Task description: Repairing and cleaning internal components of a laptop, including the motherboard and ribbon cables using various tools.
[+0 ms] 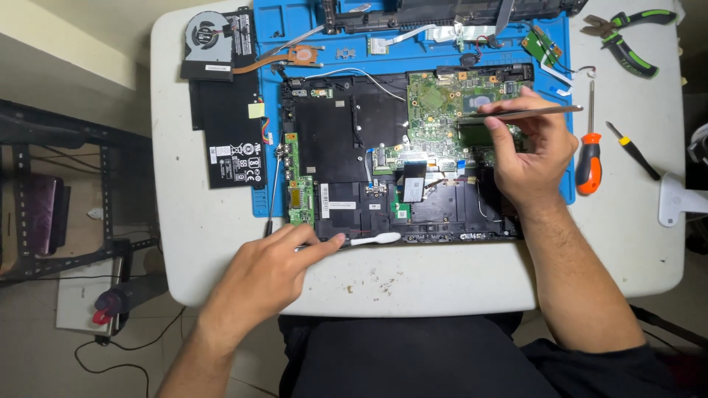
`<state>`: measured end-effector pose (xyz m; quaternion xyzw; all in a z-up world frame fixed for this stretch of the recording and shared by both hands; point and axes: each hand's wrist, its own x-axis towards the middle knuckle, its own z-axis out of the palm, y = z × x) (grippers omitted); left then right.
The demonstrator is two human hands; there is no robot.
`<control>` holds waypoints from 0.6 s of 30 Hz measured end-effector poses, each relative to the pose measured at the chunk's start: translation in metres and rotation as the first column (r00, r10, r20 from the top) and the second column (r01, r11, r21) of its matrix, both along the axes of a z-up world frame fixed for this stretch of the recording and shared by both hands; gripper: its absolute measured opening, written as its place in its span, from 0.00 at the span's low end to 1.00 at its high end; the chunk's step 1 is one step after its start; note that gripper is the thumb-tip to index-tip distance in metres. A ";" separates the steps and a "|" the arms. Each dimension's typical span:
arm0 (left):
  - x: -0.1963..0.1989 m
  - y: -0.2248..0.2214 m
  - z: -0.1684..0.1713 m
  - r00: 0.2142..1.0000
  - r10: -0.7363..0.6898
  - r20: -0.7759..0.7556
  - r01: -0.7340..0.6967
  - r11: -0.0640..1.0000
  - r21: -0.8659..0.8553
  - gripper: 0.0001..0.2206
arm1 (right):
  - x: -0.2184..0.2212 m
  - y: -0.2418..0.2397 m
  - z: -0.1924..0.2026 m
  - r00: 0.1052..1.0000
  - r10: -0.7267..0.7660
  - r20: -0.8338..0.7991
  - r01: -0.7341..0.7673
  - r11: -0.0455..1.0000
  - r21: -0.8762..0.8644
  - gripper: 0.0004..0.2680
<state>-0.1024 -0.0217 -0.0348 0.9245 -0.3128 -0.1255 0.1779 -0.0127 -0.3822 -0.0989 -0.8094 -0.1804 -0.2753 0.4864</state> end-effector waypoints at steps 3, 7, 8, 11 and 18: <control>-0.003 0.031 0.021 0.991 0.098 -0.092 -0.082 0.983 0.164 0.31 | 0.000 0.000 0.001 1.000 -0.012 -0.022 0.012 1.000 0.001 0.08; -0.007 0.042 0.028 0.998 0.042 0.052 -0.050 0.985 0.167 0.31 | 0.001 0.000 -0.001 1.000 -0.026 -0.002 0.026 1.000 -0.018 0.08; -0.006 0.035 0.023 0.997 0.015 0.075 -0.022 0.995 0.093 0.32 | 0.001 0.001 -0.001 1.000 -0.029 -0.001 0.029 0.999 -0.022 0.08; -0.004 0.012 0.009 0.999 -0.011 0.054 0.011 1.000 -0.009 0.33 | -0.001 0.001 -0.002 0.999 -0.026 -0.021 0.026 1.000 0.005 0.08; -0.010 0.047 0.022 0.985 0.131 -0.116 -0.101 0.967 0.233 0.30 | 0.001 0.001 -0.001 1.000 -0.014 -0.022 0.015 0.999 0.041 0.08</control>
